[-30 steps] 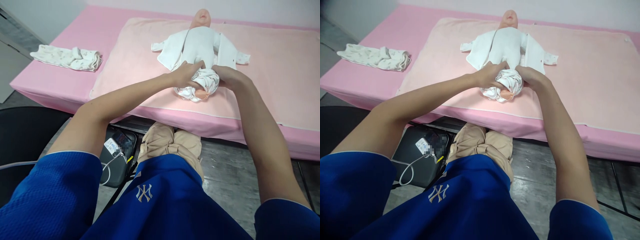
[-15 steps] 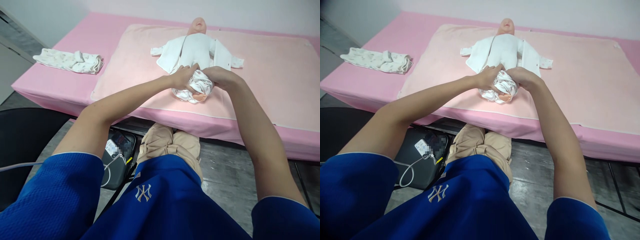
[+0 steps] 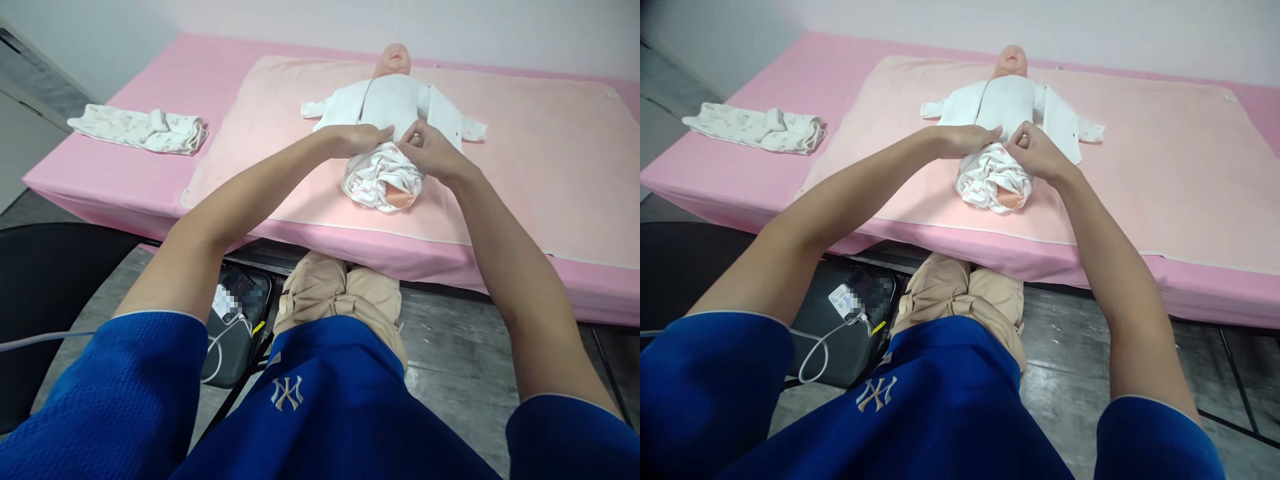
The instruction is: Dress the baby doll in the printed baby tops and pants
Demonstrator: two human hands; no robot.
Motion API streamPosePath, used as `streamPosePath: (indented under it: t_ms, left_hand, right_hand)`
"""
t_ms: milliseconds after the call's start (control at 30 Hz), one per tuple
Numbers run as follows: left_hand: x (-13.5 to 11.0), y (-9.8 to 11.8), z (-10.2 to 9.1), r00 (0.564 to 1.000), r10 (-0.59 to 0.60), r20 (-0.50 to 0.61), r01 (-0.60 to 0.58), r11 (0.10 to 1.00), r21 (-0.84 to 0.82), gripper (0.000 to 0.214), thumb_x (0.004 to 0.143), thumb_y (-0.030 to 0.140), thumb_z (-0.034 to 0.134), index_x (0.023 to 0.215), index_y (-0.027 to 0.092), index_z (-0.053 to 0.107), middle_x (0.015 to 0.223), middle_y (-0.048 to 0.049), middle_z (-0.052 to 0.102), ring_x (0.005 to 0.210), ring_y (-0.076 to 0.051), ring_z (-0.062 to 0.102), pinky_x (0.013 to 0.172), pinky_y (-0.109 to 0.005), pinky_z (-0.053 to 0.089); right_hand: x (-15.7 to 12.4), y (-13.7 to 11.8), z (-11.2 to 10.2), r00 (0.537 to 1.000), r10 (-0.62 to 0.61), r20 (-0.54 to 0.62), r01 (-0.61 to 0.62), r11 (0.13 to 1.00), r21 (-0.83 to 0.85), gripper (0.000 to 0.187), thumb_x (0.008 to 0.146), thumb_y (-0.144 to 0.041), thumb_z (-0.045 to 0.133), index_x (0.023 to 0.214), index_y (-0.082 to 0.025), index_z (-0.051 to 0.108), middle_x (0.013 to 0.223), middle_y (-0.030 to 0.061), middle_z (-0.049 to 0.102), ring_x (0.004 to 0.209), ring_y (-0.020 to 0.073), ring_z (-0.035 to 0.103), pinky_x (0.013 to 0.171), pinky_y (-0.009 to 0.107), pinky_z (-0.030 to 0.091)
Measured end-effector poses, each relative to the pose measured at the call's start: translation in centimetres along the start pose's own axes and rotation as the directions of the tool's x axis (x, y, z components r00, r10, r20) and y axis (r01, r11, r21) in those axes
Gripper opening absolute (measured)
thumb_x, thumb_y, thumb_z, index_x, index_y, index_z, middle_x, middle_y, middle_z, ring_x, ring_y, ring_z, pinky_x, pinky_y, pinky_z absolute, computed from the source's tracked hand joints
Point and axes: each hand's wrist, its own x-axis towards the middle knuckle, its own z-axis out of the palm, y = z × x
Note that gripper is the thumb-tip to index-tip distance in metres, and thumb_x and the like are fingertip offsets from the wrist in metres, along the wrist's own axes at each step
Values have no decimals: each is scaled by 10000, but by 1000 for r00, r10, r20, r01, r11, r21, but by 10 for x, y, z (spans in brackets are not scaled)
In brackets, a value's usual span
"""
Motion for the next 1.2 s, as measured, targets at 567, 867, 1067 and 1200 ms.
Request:
streamPosePath:
  t_ms: [567, 867, 1067, 1200]
  left_hand:
    - [17, -4, -3, 992, 92, 91, -73, 979, -190, 338, 777, 557, 699, 817, 222, 688, 779, -115, 697, 1003, -355, 762, 867, -539, 566]
    - [-14, -20, -10, 994, 110, -2, -107, 966, -235, 692, 791, 916, 676, 981, 261, 787, 1015, -137, 792, 1159, -388, 754, 866, -544, 536]
    - [-24, -48, -11, 993, 73, -89, -87, 984, -158, 641, 796, 889, 719, 877, 254, 745, 847, -124, 701, 1000, -352, 744, 843, -515, 513]
    - [-33, -53, -6, 982, 65, -175, -89, 987, -132, 595, 808, 836, 740, 888, 247, 717, 898, -119, 708, 1028, -333, 728, 894, -502, 508]
  right_hand:
    - [-16, 0, -3, 1000, -11, -9, 10, 997, -83, 402, 878, -621, 873, 952, -302, 639, 849, 19, 662, 869, 242, 649, 743, 395, 585]
    - [-4, 11, 1, 998, 3, -58, 13, 962, 274, 542, 775, -773, 861, 895, -320, 589, 810, 20, 646, 943, 266, 618, 850, 434, 550]
    - [-17, 24, -4, 995, -39, -96, 46, 996, 74, 495, 736, -671, 940, 1019, -326, 725, 693, -18, 554, 791, 235, 535, 787, 422, 496]
    - [-17, 29, -10, 980, -137, -144, 111, 978, -174, 441, 772, -657, 918, 854, -278, 708, 744, -3, 583, 759, 216, 522, 758, 397, 487]
